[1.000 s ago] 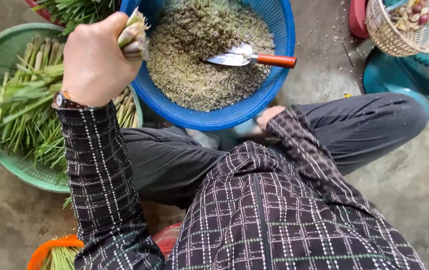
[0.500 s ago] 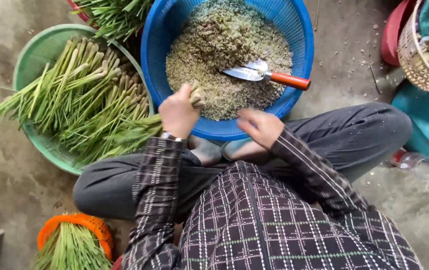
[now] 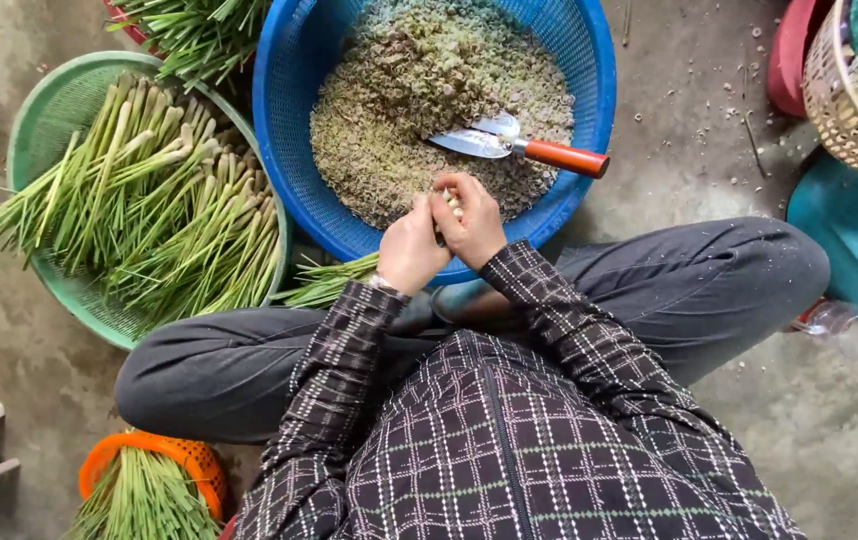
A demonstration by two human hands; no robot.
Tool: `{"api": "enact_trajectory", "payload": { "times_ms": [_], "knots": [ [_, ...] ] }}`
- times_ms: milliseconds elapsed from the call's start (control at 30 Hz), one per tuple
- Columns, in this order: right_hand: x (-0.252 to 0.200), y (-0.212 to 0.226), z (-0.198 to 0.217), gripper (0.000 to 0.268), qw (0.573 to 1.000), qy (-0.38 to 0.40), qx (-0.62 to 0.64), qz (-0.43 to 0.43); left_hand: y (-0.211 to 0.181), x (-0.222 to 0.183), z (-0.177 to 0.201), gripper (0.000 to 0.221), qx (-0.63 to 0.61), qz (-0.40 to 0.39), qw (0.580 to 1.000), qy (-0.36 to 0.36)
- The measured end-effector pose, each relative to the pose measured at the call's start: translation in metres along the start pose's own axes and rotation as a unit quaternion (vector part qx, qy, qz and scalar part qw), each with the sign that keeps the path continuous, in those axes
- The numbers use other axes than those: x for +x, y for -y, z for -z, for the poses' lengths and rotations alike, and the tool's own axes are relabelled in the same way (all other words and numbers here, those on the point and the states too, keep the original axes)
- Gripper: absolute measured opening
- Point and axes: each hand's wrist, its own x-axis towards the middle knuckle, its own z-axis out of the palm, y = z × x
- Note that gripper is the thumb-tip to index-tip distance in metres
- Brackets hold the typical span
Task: Slicing bunches of lemongrass stalks into small pieces using a large knife over a plastic basin.
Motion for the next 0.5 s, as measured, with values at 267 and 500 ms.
{"api": "enact_trajectory", "payload": {
  "times_ms": [267,500],
  "knots": [
    [0.006,0.055,0.020,0.004,0.970,-0.005,0.089,0.227,0.028,0.056,0.070,0.052,-0.285,-0.092,0.833,0.466],
    [0.007,0.015,0.024,0.015,0.963,0.026,-0.020,0.269,0.023,0.042,0.030,0.012,-0.429,0.016,0.726,0.537]
  ]
}}
